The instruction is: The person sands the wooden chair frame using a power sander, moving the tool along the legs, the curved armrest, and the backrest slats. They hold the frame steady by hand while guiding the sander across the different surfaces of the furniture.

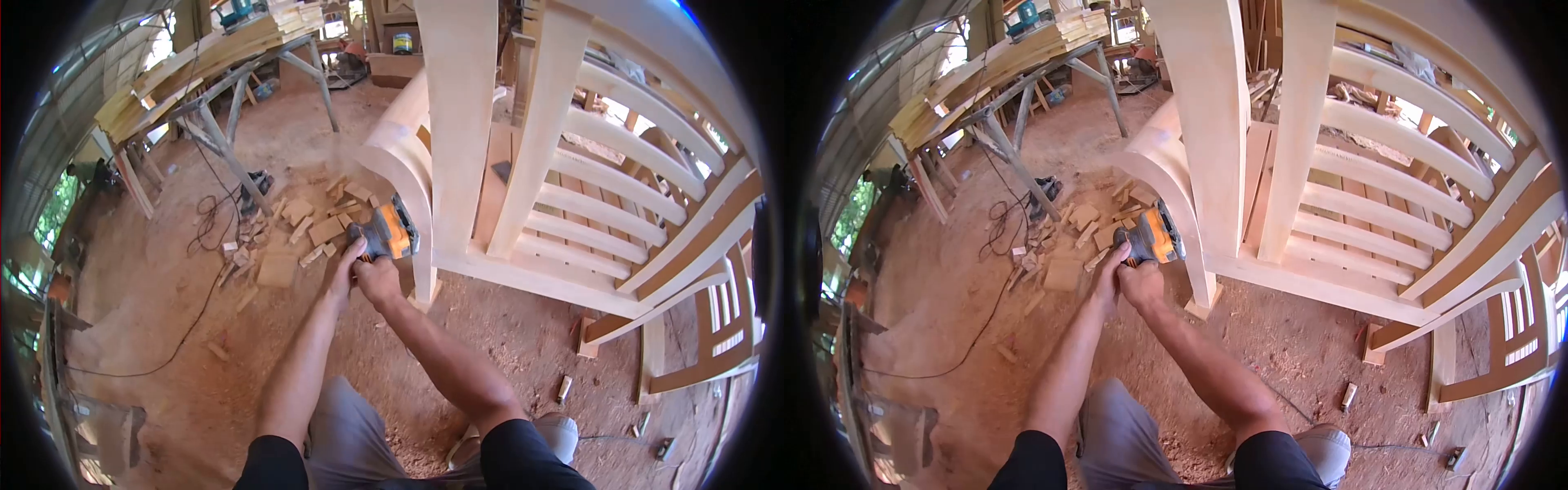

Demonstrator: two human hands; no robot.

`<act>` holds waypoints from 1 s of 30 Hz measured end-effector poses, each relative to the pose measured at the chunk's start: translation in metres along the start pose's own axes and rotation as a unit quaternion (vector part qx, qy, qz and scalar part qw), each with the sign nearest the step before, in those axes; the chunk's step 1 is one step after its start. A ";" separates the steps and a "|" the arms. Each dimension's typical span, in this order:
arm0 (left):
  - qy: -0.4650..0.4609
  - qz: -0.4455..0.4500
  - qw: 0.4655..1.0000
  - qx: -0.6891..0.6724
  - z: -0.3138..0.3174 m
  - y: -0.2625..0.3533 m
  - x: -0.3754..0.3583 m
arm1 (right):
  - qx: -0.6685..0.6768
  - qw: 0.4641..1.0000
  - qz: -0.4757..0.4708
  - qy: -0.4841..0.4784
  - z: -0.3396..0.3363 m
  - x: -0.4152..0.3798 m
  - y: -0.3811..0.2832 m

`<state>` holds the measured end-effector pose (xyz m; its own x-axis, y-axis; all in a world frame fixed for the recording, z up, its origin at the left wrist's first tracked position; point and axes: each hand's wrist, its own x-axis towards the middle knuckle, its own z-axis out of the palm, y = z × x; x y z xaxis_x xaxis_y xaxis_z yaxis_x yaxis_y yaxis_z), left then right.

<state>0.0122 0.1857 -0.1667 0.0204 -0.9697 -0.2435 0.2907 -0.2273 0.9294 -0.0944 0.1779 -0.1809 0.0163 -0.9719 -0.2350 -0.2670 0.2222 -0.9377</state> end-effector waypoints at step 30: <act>-0.011 0.119 0.979 -0.166 -0.009 0.014 0.017 | -0.144 0.982 -0.122 0.001 -0.007 -0.006 -0.064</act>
<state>0.0255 0.1672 -0.1600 0.1062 -0.9941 -0.0228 0.5759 0.0428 0.8164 -0.0844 0.1692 -0.1175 0.1122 -0.9936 -0.0113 -0.5164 -0.0486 -0.8550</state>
